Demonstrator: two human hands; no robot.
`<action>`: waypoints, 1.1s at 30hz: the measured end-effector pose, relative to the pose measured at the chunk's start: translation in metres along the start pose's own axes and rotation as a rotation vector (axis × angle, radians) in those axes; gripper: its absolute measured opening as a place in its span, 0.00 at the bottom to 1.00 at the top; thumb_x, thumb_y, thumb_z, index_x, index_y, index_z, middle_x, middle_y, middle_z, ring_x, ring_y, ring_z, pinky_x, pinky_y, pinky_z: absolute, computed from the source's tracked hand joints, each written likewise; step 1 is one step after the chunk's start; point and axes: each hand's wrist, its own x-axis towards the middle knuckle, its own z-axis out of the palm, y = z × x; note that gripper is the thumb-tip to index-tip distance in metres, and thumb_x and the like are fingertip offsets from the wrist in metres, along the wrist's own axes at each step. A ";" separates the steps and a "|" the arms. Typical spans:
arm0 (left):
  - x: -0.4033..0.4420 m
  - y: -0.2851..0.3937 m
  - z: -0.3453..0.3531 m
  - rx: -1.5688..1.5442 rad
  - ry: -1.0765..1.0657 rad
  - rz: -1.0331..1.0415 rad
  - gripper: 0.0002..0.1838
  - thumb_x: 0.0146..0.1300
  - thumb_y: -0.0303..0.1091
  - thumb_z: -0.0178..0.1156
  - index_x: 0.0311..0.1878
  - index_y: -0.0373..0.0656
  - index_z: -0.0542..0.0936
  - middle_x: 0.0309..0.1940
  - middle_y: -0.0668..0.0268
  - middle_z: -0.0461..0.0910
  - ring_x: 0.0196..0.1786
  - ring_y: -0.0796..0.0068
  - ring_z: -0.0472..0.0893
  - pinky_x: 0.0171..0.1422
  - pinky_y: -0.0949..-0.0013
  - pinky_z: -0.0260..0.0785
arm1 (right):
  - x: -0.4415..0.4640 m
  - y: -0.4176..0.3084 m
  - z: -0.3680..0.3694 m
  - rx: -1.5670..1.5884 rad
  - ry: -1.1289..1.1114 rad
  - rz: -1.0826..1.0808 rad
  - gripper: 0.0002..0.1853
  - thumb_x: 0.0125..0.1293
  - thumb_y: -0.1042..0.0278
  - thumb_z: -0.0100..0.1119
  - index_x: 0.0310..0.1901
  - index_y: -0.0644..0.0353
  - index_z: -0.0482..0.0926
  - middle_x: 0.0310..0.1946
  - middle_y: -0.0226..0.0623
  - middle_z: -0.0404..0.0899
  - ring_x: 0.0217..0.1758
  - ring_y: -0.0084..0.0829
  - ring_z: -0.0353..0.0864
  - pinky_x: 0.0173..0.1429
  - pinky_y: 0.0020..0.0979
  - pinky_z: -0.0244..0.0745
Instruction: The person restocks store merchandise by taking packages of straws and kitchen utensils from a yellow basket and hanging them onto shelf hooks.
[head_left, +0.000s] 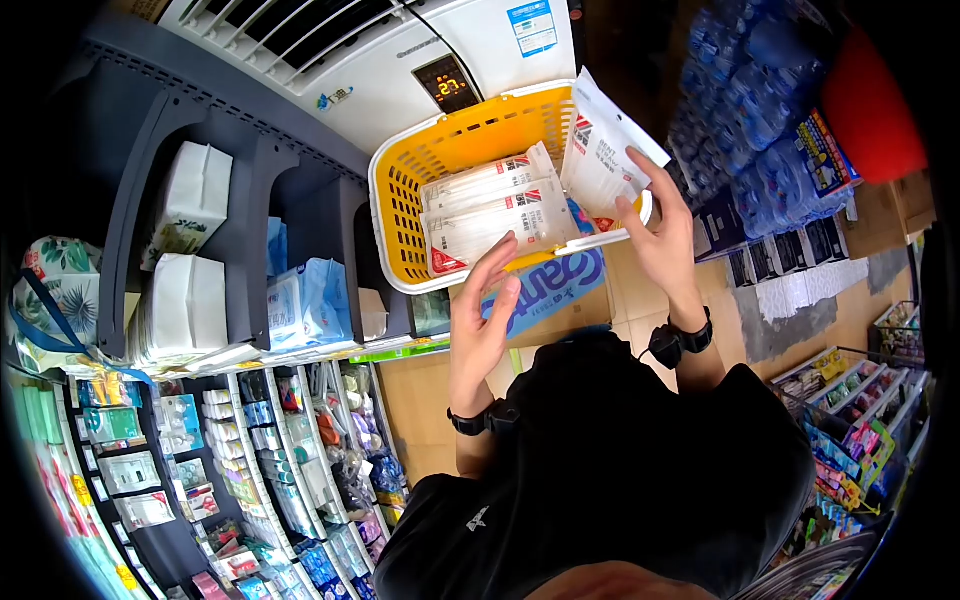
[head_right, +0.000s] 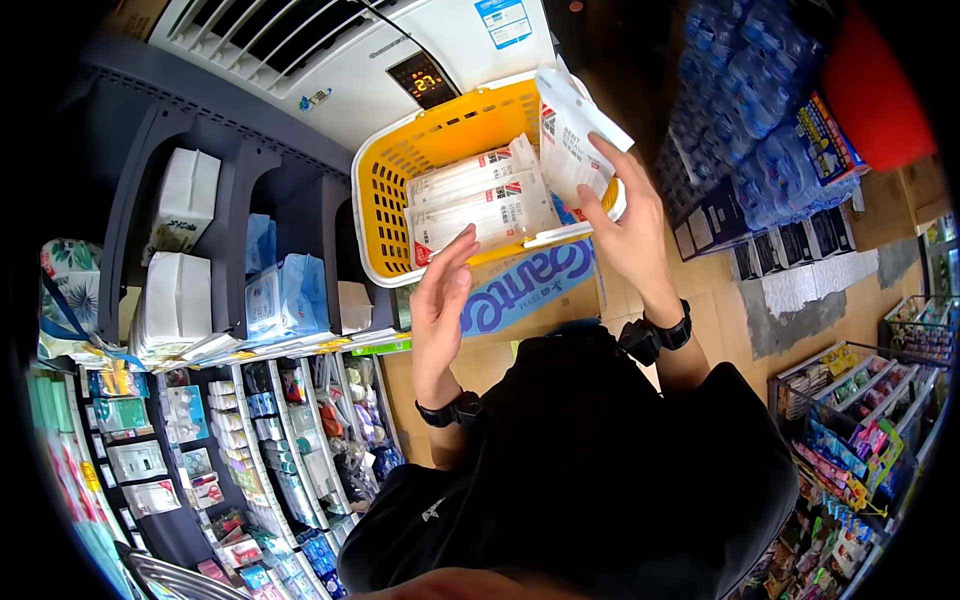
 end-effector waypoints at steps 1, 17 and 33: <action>-0.001 0.000 0.000 0.000 0.004 0.003 0.23 0.74 0.37 0.60 0.67 0.37 0.77 0.68 0.54 0.76 0.68 0.63 0.77 0.71 0.61 0.68 | -0.001 -0.006 -0.001 0.039 0.013 0.016 0.27 0.63 0.75 0.64 0.66 0.59 0.76 0.58 0.50 0.80 0.63 0.43 0.80 0.69 0.38 0.71; -0.030 0.027 -0.017 0.267 0.375 0.278 0.54 0.52 0.34 0.79 0.78 0.35 0.58 0.77 0.51 0.62 0.77 0.59 0.64 0.80 0.59 0.54 | -0.015 -0.066 -0.017 0.590 -0.022 -0.228 0.27 0.70 0.78 0.61 0.69 0.70 0.69 0.66 0.49 0.74 0.67 0.32 0.74 0.73 0.35 0.64; -0.176 0.048 -0.101 -0.050 0.361 -0.092 0.19 0.65 0.30 0.71 0.56 0.32 0.80 0.44 0.59 0.87 0.46 0.78 0.83 0.52 0.70 0.75 | -0.069 -0.164 0.094 0.795 -0.506 -0.103 0.32 0.69 0.84 0.59 0.74 0.68 0.63 0.61 0.50 0.77 0.63 0.32 0.78 0.64 0.31 0.74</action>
